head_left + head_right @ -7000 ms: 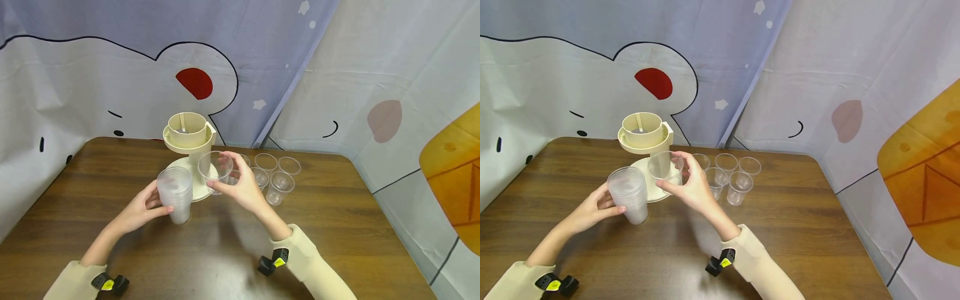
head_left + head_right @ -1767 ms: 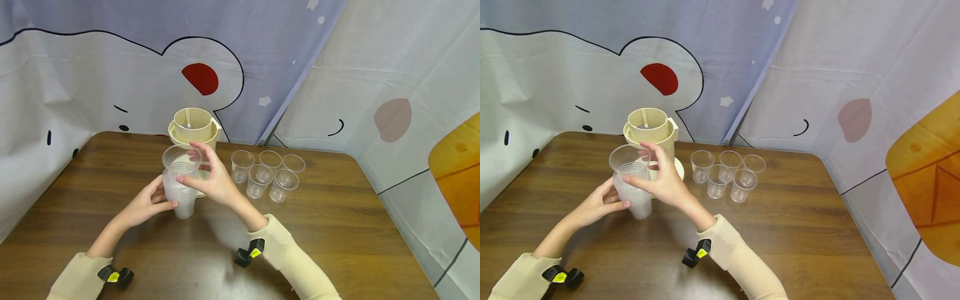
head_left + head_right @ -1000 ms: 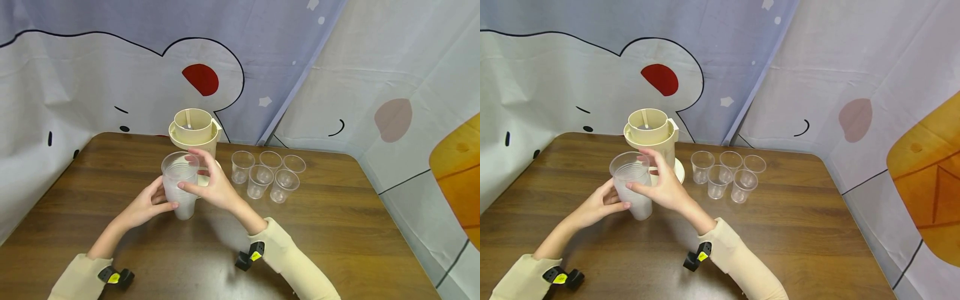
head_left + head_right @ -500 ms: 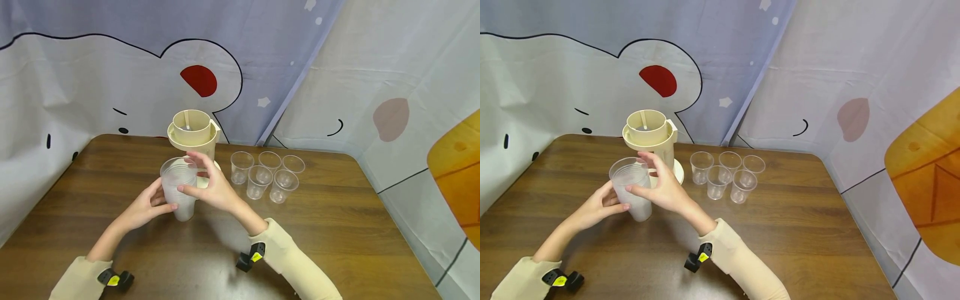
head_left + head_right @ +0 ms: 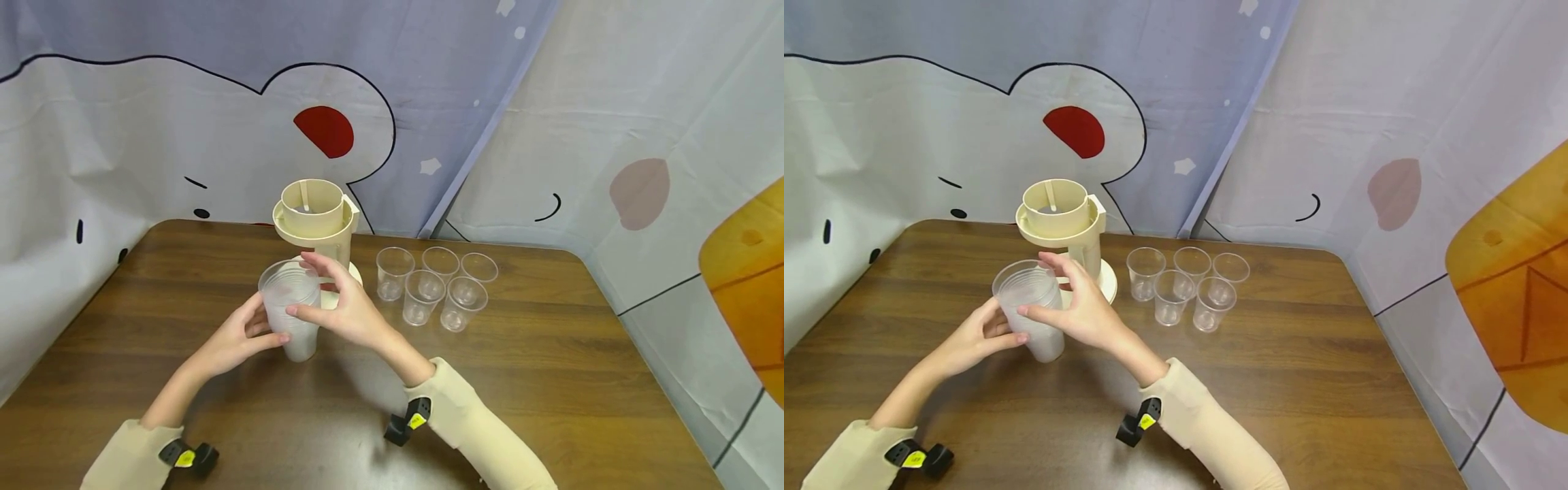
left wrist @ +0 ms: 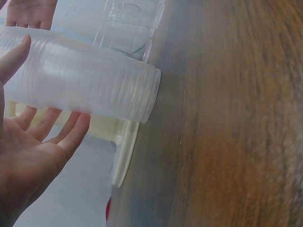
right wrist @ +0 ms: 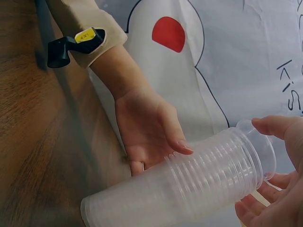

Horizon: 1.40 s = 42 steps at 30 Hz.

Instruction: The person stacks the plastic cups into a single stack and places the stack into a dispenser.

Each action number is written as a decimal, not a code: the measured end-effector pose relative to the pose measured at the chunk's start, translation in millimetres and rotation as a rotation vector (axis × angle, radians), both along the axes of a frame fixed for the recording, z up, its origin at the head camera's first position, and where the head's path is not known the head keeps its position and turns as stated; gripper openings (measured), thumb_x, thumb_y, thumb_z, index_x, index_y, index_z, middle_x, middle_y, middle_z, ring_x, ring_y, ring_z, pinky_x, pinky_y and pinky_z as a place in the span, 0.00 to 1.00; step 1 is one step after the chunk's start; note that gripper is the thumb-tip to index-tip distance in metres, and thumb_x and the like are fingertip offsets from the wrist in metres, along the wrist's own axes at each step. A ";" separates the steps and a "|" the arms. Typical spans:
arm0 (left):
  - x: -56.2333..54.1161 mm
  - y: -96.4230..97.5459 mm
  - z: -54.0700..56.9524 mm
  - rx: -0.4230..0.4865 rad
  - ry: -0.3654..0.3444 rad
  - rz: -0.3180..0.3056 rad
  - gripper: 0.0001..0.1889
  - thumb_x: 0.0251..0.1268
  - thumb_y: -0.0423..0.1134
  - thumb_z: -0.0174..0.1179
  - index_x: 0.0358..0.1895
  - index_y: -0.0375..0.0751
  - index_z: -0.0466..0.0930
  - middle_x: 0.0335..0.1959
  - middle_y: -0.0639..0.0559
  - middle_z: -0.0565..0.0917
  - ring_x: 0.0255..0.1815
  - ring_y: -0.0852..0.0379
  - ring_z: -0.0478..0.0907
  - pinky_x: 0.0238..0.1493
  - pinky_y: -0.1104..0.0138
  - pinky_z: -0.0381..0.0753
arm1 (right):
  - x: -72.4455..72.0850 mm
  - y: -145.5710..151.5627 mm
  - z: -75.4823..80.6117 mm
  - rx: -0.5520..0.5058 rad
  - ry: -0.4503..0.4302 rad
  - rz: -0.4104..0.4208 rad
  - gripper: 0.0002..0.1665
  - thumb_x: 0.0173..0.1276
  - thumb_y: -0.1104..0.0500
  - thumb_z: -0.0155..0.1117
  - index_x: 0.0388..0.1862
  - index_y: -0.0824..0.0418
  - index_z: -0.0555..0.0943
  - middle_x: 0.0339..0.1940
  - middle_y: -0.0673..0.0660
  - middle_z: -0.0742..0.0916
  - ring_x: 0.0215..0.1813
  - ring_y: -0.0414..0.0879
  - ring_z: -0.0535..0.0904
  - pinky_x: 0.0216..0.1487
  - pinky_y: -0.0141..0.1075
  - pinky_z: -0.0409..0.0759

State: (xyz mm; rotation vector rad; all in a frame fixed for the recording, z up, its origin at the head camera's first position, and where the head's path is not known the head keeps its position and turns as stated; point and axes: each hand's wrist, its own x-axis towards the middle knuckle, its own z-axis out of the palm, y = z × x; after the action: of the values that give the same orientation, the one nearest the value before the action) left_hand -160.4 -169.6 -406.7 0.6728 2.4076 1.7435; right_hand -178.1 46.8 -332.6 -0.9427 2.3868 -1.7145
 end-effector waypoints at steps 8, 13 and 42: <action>0.1 0.4 -1.1 0.020 0.009 -0.004 0.41 0.62 0.30 0.63 0.74 0.36 0.49 0.63 0.33 0.69 0.52 0.73 0.75 0.52 0.76 0.78 | -0.7 -1.3 -0.9 0.021 0.008 0.001 0.40 0.58 0.61 0.71 0.68 0.62 0.67 0.66 0.57 0.75 0.68 0.45 0.69 0.64 0.35 0.72; 0.7 0.4 -2.3 0.028 0.018 -0.003 0.41 0.61 0.30 0.63 0.74 0.35 0.49 0.62 0.33 0.69 0.52 0.73 0.76 0.51 0.77 0.78 | 0.3 -1.3 -1.8 0.029 0.000 -0.006 0.40 0.58 0.61 0.71 0.69 0.61 0.66 0.66 0.56 0.75 0.68 0.44 0.69 0.64 0.35 0.73; 0.1 0.1 -1.3 0.029 0.018 -0.007 0.41 0.62 0.30 0.63 0.74 0.35 0.48 0.62 0.33 0.69 0.52 0.73 0.75 0.51 0.76 0.78 | -0.6 -3.3 -7.0 0.050 -0.031 -0.017 0.40 0.58 0.60 0.71 0.69 0.63 0.66 0.67 0.58 0.74 0.68 0.46 0.69 0.65 0.39 0.73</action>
State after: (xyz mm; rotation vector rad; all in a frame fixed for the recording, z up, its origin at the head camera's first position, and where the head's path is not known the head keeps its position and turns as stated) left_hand -160.3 -169.6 -408.1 0.7018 2.3934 1.7803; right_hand -178.7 43.5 -339.5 -0.8854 2.4131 -1.6543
